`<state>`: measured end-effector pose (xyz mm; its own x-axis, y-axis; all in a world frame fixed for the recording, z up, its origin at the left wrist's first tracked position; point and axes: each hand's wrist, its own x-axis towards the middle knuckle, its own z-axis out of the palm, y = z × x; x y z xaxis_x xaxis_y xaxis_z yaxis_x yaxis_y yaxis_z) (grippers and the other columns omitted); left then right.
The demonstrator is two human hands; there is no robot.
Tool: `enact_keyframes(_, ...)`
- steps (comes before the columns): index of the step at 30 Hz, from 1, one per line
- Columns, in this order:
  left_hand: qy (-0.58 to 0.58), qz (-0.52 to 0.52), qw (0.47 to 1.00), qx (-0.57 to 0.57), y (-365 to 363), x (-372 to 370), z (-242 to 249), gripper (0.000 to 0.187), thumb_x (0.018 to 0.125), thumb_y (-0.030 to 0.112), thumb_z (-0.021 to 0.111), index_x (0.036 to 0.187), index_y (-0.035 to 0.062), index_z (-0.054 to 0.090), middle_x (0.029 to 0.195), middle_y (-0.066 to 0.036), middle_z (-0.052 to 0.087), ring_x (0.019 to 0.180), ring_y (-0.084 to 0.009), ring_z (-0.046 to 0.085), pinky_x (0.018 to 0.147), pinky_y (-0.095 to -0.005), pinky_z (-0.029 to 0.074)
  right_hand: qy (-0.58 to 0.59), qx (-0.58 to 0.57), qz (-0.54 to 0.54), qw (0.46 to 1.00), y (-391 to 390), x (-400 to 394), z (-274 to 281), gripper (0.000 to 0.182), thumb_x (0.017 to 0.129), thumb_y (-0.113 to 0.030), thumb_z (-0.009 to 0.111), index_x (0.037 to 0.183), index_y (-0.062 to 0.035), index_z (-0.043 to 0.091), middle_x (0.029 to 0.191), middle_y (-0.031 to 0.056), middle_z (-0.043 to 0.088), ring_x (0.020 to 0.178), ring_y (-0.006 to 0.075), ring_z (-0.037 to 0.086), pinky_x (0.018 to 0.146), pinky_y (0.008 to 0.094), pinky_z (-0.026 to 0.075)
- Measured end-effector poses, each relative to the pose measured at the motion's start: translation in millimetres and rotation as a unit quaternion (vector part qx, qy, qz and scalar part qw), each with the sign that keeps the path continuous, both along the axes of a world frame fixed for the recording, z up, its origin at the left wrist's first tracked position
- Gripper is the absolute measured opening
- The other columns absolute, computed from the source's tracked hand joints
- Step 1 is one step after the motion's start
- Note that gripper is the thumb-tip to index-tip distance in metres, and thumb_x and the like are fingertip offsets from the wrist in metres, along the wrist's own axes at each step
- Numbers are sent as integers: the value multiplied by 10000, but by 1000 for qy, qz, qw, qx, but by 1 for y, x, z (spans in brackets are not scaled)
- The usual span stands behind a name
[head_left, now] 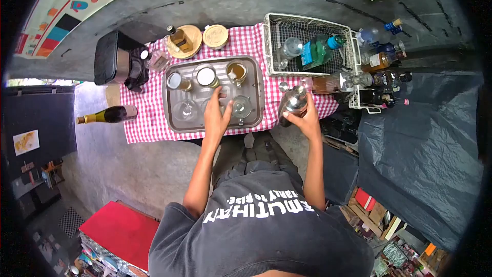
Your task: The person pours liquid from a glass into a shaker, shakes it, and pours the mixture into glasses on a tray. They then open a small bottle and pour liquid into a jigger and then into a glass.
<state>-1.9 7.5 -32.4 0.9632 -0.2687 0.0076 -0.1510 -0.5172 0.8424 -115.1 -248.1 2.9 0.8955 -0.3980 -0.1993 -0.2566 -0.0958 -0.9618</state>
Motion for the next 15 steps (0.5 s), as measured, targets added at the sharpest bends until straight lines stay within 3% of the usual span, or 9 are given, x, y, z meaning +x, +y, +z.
enact_keyframes(2,0,-15,999,-34,-3,-3,19,543,830,141,690,1321,28,487,1020,-130,636,833,-257,584,775,-370,483,9,-43,4,999,-3,-2,-8,885,648,-306,865,1332,-1,393,1189,158,557,1067,244,600,893,352,484)
enact_keyframes(3,-3,-15,999,-35,-7,-6,24,543,830,141,690,1321,28,487,1020,-130,636,833,-257,584,775,-370,483,19,0,20,1000,-2,-1,-10,888,651,-291,863,1339,-7,378,1194,159,549,1073,251,595,909,356,478)
enact_keyframes(5,-41,-114,992,-38,-14,-9,32,564,808,163,713,1316,27,510,1081,-141,649,867,-241,596,788,-361,486,7,-20,50,999,-1,2,-15,884,657,-284,860,1344,-16,373,1178,151,559,1072,245,594,917,361,476)
enact_keyframes(6,3,-173,984,-36,-19,-10,30,686,769,186,750,1366,26,453,1224,-178,579,1012,-275,587,904,-376,472,6,7,63,998,0,5,-13,872,663,-265,859,1345,-25,371,1166,137,571,1074,229,592,920,365,476)
enact_keyframes(7,2,-169,985,-32,-25,-14,29,686,769,186,750,1366,26,453,1224,-178,579,1012,-275,587,904,-376,472,12,9,77,997,0,8,-18,853,671,-243,855,1341,-25,374,1162,130,583,1078,216,593,927,363,472)
enact_keyframes(9,-8,-244,969,-25,-43,-22,32,834,743,213,783,1433,30,350,1376,-213,448,1208,-323,509,1012,-402,427,25,-6,113,993,0,17,-12,850,673,-245,859,1336,-23,376,1173,137,583,1084,223,594,934,368,470)
enact_keyframes(10,38,-264,963,-34,-48,-24,36,929,718,204,793,1466,38,268,1460,-242,337,1371,-386,336,1115,-434,320,24,-2,117,993,0,20,-14,850,673,-245,859,1336,-23,376,1173,137,583,1084,223,594,934,368,470)
enact_keyframes(15,30,-233,972,-34,-76,-31,27,984,676,180,816,1469,27,255,1455,-242,357,1366,-386,351,1115,-436,328,-32,-7,171,985,-2,36,-24,862,686,-303,859,1339,-19,373,1183,153,582,1093,243,594,919,383,481)
